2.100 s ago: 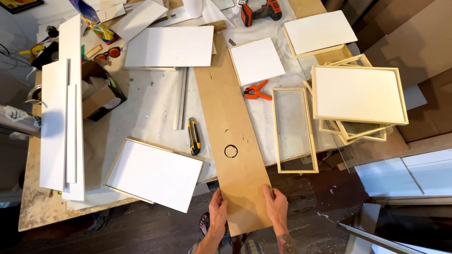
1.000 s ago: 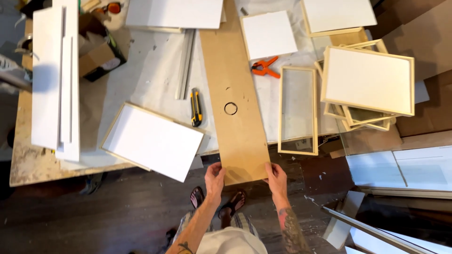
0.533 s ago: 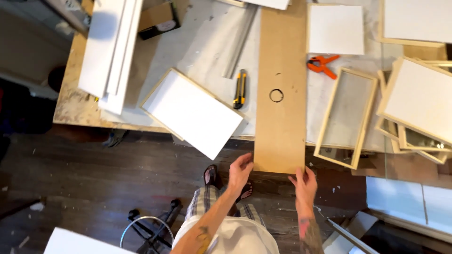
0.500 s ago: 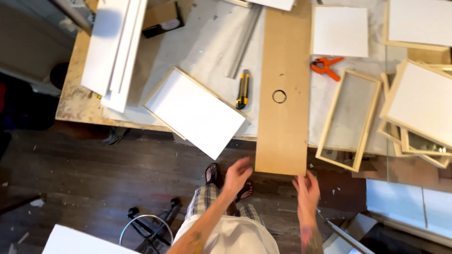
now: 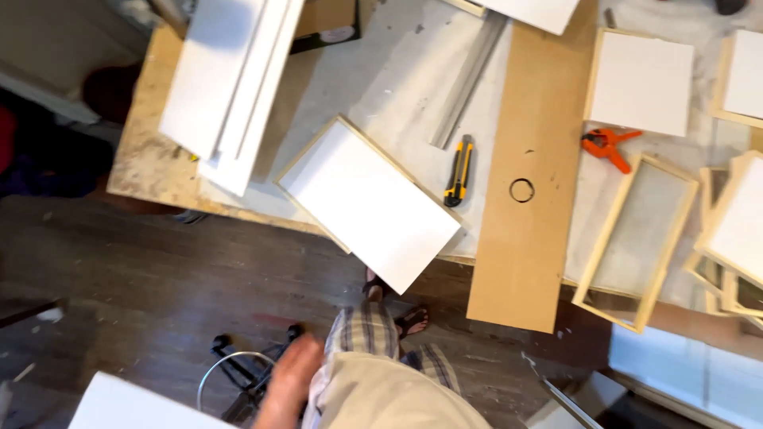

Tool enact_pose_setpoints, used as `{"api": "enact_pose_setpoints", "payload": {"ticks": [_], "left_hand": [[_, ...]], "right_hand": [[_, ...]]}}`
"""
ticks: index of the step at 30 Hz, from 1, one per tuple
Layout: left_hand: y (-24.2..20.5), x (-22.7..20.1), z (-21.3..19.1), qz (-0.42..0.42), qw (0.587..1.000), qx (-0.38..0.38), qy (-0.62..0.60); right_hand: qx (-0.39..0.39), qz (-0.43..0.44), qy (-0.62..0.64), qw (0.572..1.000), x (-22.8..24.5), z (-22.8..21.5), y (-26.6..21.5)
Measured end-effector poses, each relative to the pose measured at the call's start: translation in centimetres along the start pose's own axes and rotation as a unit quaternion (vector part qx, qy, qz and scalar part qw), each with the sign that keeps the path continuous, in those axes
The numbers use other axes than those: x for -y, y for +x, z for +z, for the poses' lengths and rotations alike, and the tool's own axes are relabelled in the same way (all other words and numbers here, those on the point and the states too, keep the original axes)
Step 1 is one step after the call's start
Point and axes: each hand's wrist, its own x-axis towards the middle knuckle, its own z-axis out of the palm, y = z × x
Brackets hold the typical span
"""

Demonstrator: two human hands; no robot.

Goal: Assembling wooden frames by fitting white panels into them, measuring and cutting components using a utility knife and ruler.

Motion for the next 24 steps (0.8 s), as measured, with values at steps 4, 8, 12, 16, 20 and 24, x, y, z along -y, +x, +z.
{"api": "enact_pose_setpoints", "payload": {"ticks": [4,8,12,16,20,24], "left_hand": [[2.3,-13.0,-1.5,0.046,0.992,0.001,0.117],[5.7,-17.6,-1.2,0.055,0.97,-0.022,0.235],[8.5,-17.4,-1.8,0.066,0.97,-0.007,0.235],[10.0,-16.0,-3.7,0.067,0.968,0.0,0.24],[11.9,-16.1,-4.6,0.005,0.979,-0.045,0.197],[15.9,-16.9,-2.5,0.226,0.944,-0.031,0.239]], "right_hand": [[-0.034,0.064,-0.028,0.997,9.8,0.2,-0.7],[0.035,-0.192,-0.158,0.968,25.7,4.9,-1.3],[0.019,-0.364,-0.183,0.913,37.0,15.5,3.5],[-0.008,-0.415,-0.203,0.887,37.0,21.6,10.4],[0.002,-0.381,-0.184,0.906,41.0,20.5,7.6],[0.075,-0.497,-0.223,0.836,48.2,25.9,5.6]]}}
